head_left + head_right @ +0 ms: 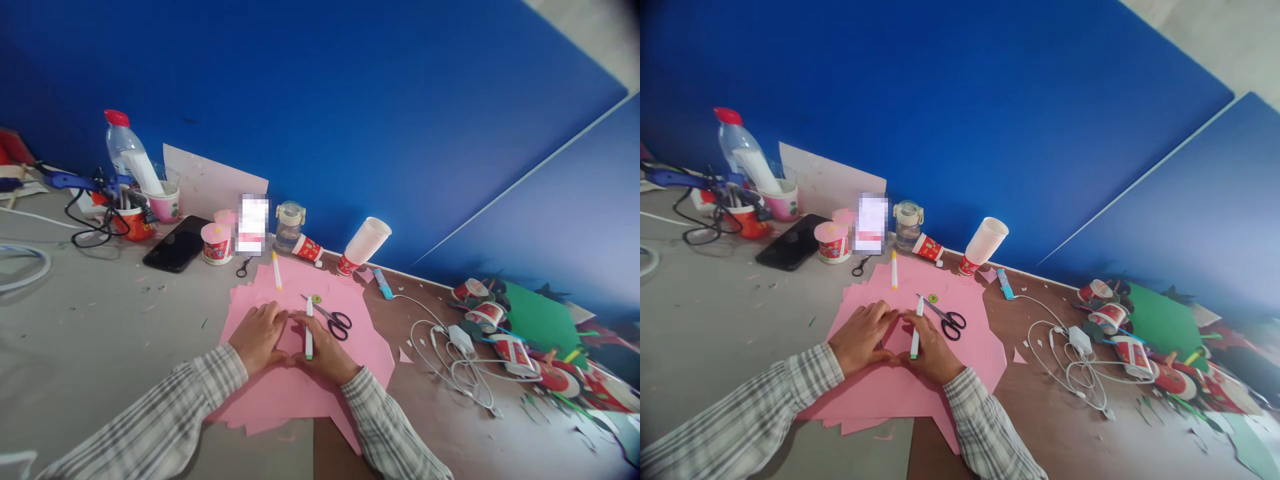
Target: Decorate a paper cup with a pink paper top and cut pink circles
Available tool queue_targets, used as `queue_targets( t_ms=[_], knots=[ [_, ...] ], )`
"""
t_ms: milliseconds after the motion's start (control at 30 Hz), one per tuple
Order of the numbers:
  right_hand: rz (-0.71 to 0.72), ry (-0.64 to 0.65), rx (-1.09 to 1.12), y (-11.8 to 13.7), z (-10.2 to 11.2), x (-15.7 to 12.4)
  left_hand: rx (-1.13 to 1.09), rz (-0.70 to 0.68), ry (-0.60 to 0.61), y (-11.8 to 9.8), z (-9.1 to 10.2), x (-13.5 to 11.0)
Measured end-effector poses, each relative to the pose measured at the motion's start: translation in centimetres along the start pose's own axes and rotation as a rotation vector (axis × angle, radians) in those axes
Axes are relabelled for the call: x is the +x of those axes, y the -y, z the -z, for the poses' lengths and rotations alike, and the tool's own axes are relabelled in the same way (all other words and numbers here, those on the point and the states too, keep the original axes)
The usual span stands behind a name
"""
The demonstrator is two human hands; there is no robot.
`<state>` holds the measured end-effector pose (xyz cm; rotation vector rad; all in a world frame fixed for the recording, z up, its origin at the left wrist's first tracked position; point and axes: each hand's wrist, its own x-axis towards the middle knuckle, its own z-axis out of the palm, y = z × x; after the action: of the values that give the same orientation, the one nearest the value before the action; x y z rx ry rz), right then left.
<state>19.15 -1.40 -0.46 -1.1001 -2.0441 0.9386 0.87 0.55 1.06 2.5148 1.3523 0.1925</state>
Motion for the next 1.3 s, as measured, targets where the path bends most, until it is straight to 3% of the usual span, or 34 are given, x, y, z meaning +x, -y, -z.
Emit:
queue_targets(
  t_ms=[300,500,600,767,867,1033,1300],
  knots=[
    [0.022,-0.008,0.006,0.3,0.0,0.2,0.042,-0.058,0.044,0.4,0.2,0.8],
    [-0.002,-0.025,-0.008,0.3,0.0,0.0,0.091,-0.061,0.071,-0.4,1.1,1.5],
    [-0.018,-0.152,0.071,0.1,0.7,-0.1,0.125,-0.053,0.086,-1.1,1.6,1.9],
    [-0.174,-0.469,0.583,-0.2,2.1,-0.1,0.162,-0.046,0.113,-1.7,1.9,2.4],
    [-0.254,-0.574,0.657,-0.4,2.1,0.0,0.17,-0.045,0.12,-1.6,1.8,2.6],
    [-0.336,-0.641,0.704,-1.0,1.3,0.7,0.178,-0.047,0.142,-1.7,2.0,2.7],
    [-0.423,-0.586,0.807,-1.0,0.6,1.6,0.2,-0.039,0.179,-1.8,2.2,2.8]
  ],
)
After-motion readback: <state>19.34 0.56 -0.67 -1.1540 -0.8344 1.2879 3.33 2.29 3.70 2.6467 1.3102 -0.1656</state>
